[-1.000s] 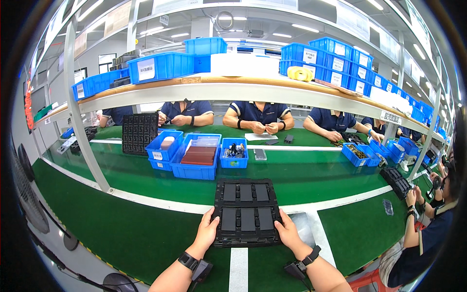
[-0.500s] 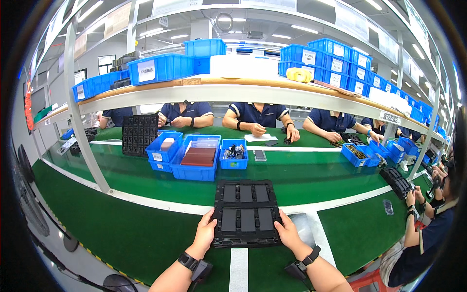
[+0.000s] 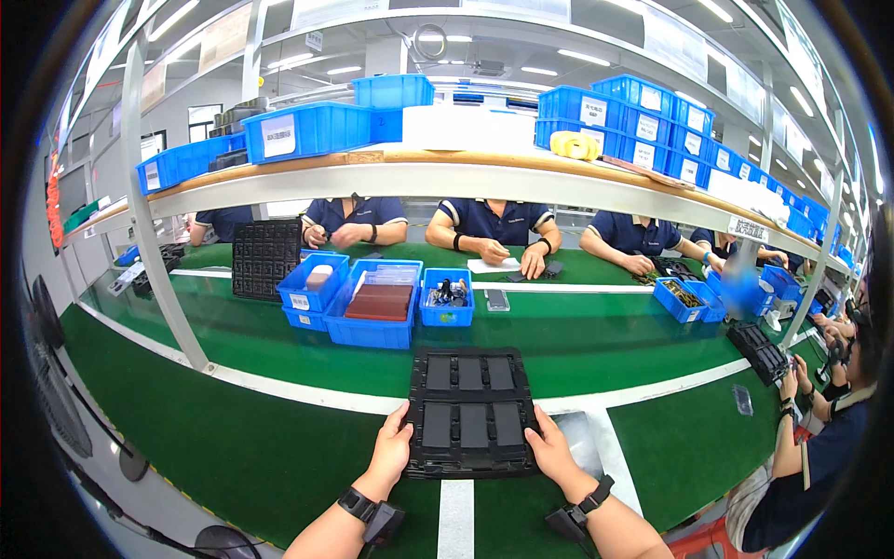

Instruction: The recorder is assembling small black electronic or mechanical components onto a larger plastic tray on an assembly line.

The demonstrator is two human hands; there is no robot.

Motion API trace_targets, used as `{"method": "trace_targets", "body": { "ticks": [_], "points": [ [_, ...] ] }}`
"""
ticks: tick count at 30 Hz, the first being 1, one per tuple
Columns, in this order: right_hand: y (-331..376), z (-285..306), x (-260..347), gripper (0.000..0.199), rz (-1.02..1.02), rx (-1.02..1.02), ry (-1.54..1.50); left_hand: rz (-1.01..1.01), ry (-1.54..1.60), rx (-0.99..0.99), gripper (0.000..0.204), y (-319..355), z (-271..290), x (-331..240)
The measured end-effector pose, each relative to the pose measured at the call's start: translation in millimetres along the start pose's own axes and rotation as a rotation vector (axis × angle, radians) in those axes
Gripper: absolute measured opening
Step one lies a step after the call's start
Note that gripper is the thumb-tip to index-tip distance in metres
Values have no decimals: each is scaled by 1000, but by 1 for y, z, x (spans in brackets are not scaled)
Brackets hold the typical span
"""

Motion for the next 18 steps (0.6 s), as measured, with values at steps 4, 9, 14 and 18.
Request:
{"method": "trace_targets", "body": {
  "ticks": [4, 9, 14, 18],
  "points": [
    [0, 2, 1, 51, 1, -14, 32, -7, 71, 15, 43, -4, -1, 4],
    [1, 0, 4, 51, -4, -9, 93, -39, 12, 12, 43, -4, 2, 0],
    [1, -15, 1, 52, 41, 24, 128, -13, 63, 1, 45, 5, 6, -9],
    [0, -6, 1, 52, 57, -5, 133, -11, 75, 27, 46, 1, -4, -10]
  ]
}}
Point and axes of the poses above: each hand's wrist, its own y-axis away from the middle knuckle, its own z-axis out of the back of the hand, x = y × z, the point moved 10 cm from there along -y, towards the middle knuckle, and after that the axes turned 5 degrees about -x, right-handed, at the moved point
